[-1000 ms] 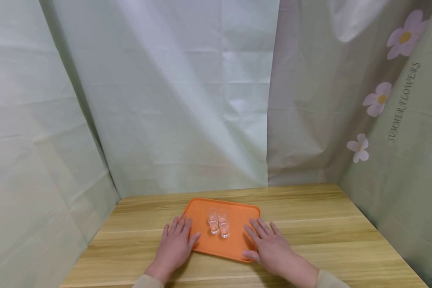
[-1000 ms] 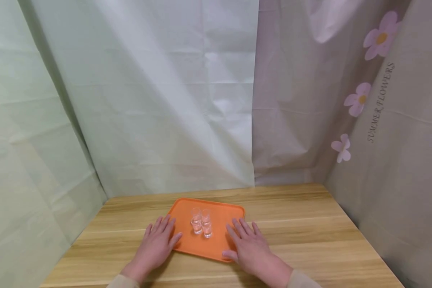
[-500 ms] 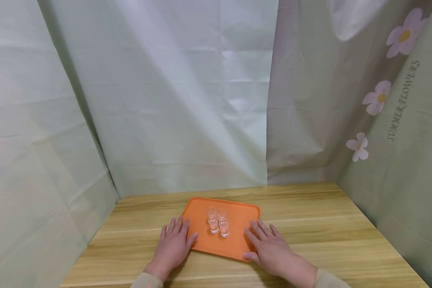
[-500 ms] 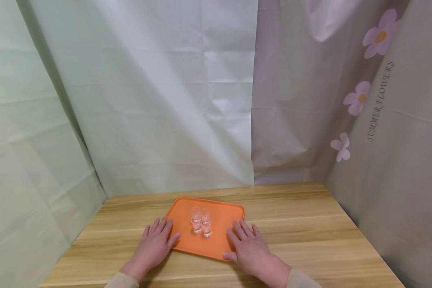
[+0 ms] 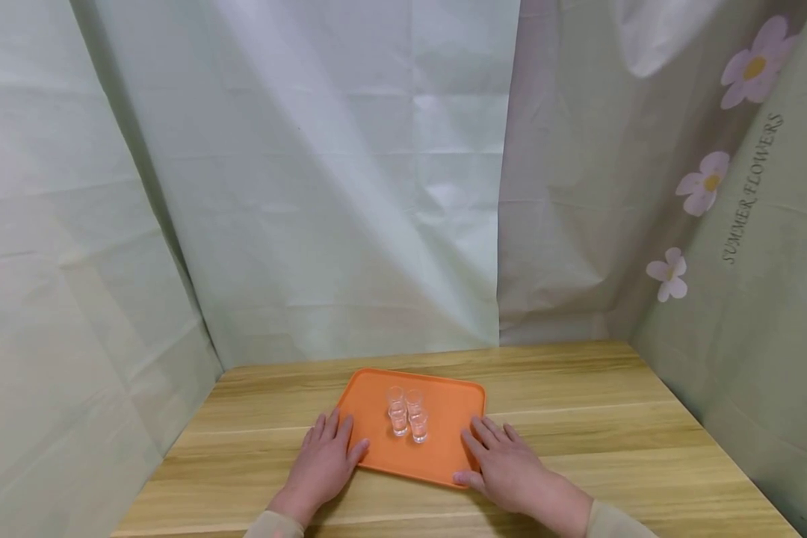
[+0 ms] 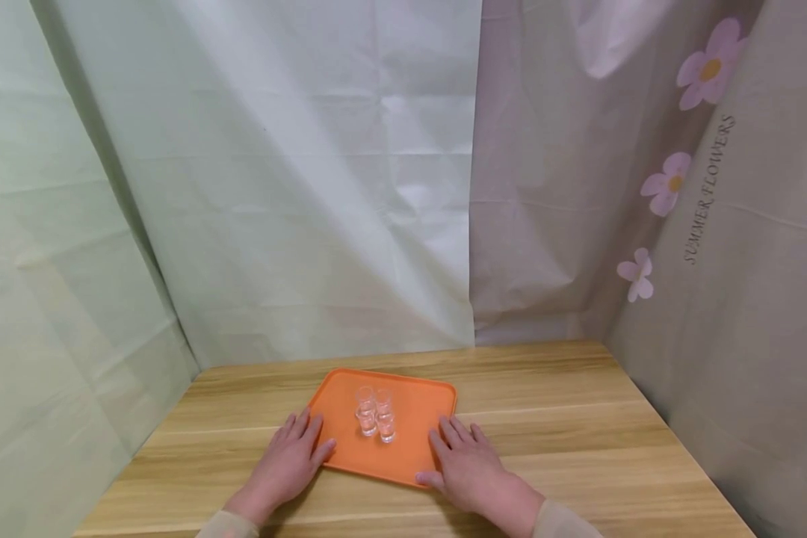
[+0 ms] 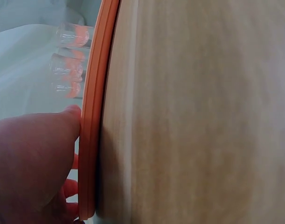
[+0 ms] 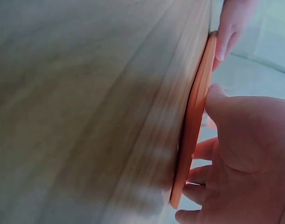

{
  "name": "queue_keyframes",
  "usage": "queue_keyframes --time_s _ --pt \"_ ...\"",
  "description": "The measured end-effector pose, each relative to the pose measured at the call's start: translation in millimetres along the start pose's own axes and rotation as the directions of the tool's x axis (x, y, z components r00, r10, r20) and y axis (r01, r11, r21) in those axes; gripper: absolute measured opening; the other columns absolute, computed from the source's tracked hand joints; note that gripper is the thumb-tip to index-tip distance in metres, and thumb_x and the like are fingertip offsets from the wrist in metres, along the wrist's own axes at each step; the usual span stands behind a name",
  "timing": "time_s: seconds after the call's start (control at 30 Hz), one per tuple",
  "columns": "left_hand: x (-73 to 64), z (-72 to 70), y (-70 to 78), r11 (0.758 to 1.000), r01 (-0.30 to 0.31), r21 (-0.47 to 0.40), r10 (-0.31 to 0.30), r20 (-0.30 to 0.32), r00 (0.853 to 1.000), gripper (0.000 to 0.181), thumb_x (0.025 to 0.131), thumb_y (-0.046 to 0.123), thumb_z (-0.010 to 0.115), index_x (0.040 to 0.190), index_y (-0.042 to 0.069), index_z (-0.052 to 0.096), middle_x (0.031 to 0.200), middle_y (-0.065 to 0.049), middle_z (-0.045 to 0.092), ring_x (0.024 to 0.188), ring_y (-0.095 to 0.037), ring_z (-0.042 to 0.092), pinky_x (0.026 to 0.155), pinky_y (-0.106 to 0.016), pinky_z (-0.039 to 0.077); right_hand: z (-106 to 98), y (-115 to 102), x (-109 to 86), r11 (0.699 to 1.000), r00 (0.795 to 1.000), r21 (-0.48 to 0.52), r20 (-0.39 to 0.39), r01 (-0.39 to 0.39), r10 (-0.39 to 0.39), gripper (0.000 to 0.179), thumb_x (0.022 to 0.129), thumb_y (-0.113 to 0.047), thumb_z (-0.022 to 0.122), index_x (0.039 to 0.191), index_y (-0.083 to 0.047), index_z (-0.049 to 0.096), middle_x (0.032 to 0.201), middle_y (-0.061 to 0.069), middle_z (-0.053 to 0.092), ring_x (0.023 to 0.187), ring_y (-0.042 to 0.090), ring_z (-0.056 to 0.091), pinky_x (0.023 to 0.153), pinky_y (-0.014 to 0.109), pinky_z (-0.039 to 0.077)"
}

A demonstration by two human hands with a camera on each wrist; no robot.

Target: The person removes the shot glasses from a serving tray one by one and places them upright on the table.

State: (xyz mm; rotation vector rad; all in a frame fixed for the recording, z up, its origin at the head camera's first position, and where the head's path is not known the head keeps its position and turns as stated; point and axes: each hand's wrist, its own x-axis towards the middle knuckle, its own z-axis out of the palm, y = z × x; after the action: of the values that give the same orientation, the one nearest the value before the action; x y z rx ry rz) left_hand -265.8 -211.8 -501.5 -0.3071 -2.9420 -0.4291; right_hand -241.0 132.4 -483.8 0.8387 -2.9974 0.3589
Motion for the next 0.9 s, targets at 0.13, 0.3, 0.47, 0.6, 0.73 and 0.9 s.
queue_keyframes --time_s 0.13,0.3,0.47,0.6,0.73,0.9 --pt "-1.0 2.1 -0.6 1.0 0.005 -0.006 -0.005 -0.011 1.0 0.065 0.114 0.044 0.06 0.153 -0.007 0.059 0.167 -0.041 0.036 0.156 -0.061 0.031 0.125 -0.074 0.032 -0.1 1.0 0.8 1.0 1.0 0.01 0.018 -0.008 0.008 0.082 0.106 -0.06 0.063 0.159 0.002 0.055 0.17 0.026 0.043 0.158 0.044 0.04 0.127 0.069 0.034" --pt "-1.8 3.9 -1.5 1.0 0.013 -0.006 -0.013 -0.013 1.0 0.066 0.114 0.045 0.06 0.152 -0.008 0.059 0.166 -0.043 0.033 0.156 -0.061 0.032 0.126 -0.073 0.031 -0.6 2.2 1.9 1.0 0.999 0.017 0.029 -0.014 0.014 0.085 0.106 -0.062 0.062 0.16 0.004 0.053 0.171 0.025 0.042 0.16 0.043 0.038 0.128 0.067 0.034" --pt "-2.7 3.6 -1.3 1.0 0.025 0.001 -0.025 0.008 1.0 0.067 0.114 0.046 0.059 0.153 -0.008 0.057 0.167 -0.043 0.032 0.157 -0.06 0.031 0.127 -0.072 0.03 -0.2 5.0 2.8 1.0 0.999 0.023 0.035 -0.018 0.017 0.088 0.107 -0.064 0.061 0.16 0.006 0.051 0.171 0.025 0.042 0.16 0.042 0.038 0.128 0.065 0.035" --pt "-4.6 0.8 2.0 0.999 0.026 0.018 -0.026 0.011 1.0 0.067 0.113 0.045 0.061 0.153 -0.009 0.058 0.165 -0.044 0.034 0.155 -0.061 0.034 0.127 -0.071 0.031 0.4 8.8 3.5 1.0 1.0 0.025 0.023 -0.003 0.003 0.09 0.106 -0.064 0.061 0.159 0.007 0.052 0.17 0.026 0.043 0.159 0.042 0.039 0.127 0.065 0.036" --pt "-7.5 -3.7 6.0 0.999 0.021 0.027 -0.021 0.002 1.0 0.066 0.112 0.043 0.063 0.151 -0.01 0.058 0.163 -0.045 0.037 0.153 -0.061 0.036 0.126 -0.071 0.033 -0.9 12.2 4.5 0.999 1.0 0.027 0.022 0.018 -0.018 0.09 0.106 -0.063 0.063 0.158 0.008 0.052 0.169 0.027 0.044 0.159 0.043 0.04 0.127 0.065 0.036" --pt "-11.0 -4.9 8.0 0.999 0.018 0.032 -0.018 0.015 1.0 0.069 0.112 0.044 0.064 0.152 -0.012 0.056 0.163 -0.045 0.038 0.154 -0.06 0.037 0.126 -0.069 0.034 -4.1 19.7 5.0 0.998 0.998 0.029 0.041 0.051 -0.052 0.09 0.106 -0.064 0.062 0.159 0.008 0.051 0.169 0.027 0.044 0.158 0.044 0.04 0.127 0.066 0.035"
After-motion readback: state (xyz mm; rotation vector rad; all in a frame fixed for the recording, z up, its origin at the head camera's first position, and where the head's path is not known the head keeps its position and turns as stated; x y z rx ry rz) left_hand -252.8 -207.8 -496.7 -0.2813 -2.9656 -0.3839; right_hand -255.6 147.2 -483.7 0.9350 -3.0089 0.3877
